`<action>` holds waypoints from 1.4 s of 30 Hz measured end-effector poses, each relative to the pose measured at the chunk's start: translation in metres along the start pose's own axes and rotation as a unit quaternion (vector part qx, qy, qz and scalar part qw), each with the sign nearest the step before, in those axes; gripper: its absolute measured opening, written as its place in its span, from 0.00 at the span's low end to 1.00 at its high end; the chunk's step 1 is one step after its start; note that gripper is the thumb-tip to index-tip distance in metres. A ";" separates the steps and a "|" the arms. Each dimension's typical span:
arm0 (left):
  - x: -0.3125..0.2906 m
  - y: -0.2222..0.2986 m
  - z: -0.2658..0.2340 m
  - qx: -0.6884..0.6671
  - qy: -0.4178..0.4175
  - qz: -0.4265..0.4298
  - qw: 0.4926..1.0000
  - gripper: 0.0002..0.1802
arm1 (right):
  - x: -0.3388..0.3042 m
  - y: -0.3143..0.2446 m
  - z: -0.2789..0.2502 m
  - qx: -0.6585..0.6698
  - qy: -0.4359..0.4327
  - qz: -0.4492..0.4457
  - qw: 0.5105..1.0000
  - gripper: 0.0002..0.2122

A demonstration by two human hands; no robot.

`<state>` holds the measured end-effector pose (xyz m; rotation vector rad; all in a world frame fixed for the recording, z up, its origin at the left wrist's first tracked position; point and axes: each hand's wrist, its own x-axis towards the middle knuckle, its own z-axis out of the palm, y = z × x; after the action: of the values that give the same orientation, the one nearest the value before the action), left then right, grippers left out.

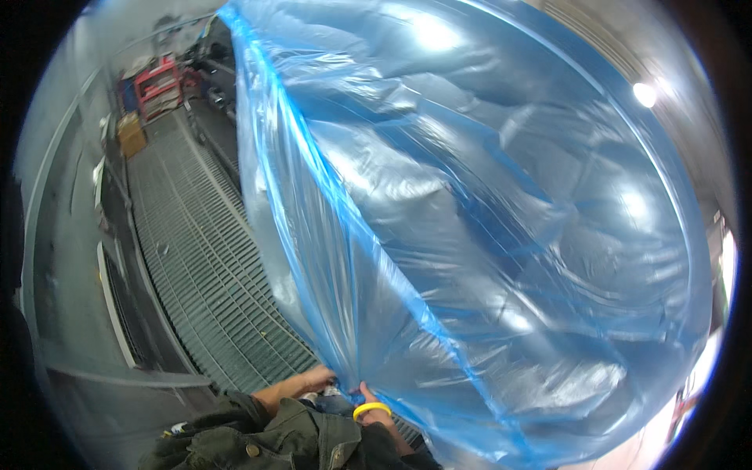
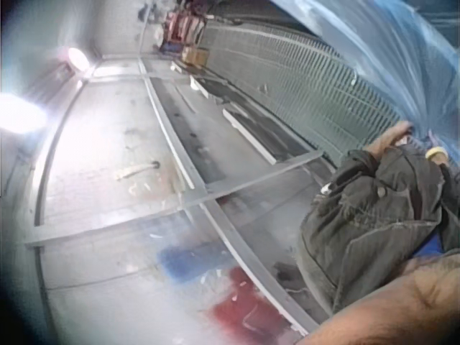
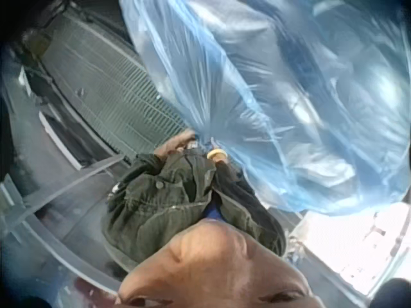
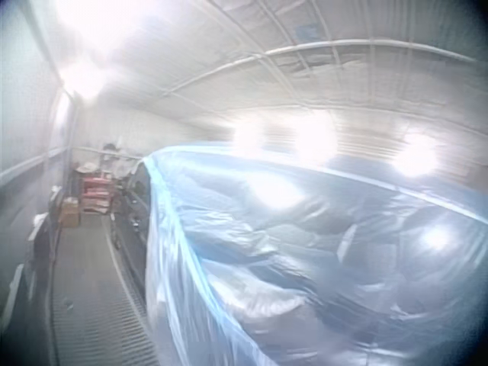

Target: The person applies blue masking film and yellow tape to a black car in a paint booth, covering the hood, roof, and trunk while smoothing the film and securing edges with tape.

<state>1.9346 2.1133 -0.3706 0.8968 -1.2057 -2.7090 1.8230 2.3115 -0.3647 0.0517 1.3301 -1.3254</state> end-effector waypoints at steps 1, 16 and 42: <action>0.006 0.042 0.009 -0.068 -0.059 -0.033 0.995 0.24 | 0.005 -0.007 0.002 -0.003 0.004 -0.003 1.000 0.36; 0.019 0.479 -0.188 -0.193 0.110 0.408 0.886 0.14 | 0.111 -0.089 0.139 -0.053 0.012 -0.024 0.998 0.29; 0.053 0.552 -0.485 0.174 -0.166 0.014 0.970 0.36 | 0.383 -0.176 0.537 0.011 -0.033 -0.038 0.999 0.26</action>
<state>2.0415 1.3910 -0.2710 0.4427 -1.7821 -2.7471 1.9334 1.6382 -0.3377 -0.0286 1.2721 -1.3948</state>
